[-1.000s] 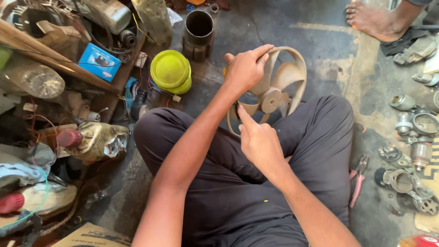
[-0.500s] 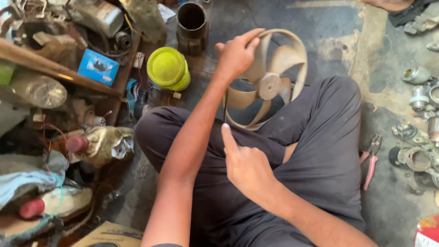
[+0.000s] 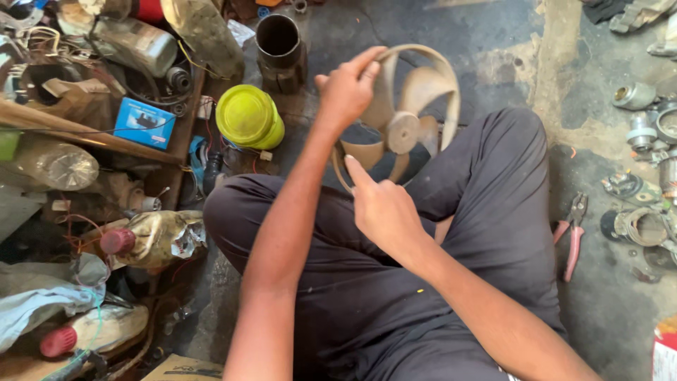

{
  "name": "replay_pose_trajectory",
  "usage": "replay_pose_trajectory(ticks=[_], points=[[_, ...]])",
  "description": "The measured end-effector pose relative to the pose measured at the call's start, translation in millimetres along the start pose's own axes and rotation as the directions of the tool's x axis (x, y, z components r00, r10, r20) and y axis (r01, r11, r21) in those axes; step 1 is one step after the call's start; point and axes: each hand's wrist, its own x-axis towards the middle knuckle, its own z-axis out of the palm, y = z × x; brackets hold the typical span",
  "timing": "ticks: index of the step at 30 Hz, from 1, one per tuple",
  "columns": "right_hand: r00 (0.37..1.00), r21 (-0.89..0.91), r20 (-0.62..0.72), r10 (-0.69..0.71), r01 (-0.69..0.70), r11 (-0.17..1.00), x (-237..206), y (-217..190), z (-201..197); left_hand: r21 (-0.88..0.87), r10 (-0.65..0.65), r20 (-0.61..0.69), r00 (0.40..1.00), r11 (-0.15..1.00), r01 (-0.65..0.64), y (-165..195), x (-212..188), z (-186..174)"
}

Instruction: The person sits on the floor and uses a metal file to smooth the edges of a plastic fan blade. They rotate the blade to work on different sections of the rim and blade surfaces.

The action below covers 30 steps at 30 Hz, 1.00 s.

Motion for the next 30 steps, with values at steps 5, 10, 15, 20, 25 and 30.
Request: replay_pose_trajectory(ticks=[5,10,15,20,25,30], points=[[0.994,-0.068,0.105,-0.014,0.021,0.997,-25,2,2,0.046,-0.116,-0.021,0.993,0.992,0.117,-34,9,-3],[0.987,-0.170,0.150,0.057,-0.031,0.985,-30,9,9,0.013,-0.093,-0.030,0.995,0.996,0.093,-39,5,1],[0.998,-0.056,0.038,-0.053,0.055,0.997,8,16,20,0.048,0.059,-0.073,0.996,0.997,-0.056,-31,2,3],[0.992,-0.078,0.123,-0.009,0.019,0.997,-22,10,15,0.028,-0.034,-0.058,0.998,0.999,0.036,-37,4,0],[0.996,-0.106,0.092,0.014,-0.004,0.994,-11,13,8,0.046,0.015,-0.043,0.999,0.999,-0.013,-20,-3,0],[0.999,0.072,0.028,-0.044,0.042,0.997,32,12,2,0.048,0.017,-0.010,1.000,0.999,-0.017,-9,-13,-2]])
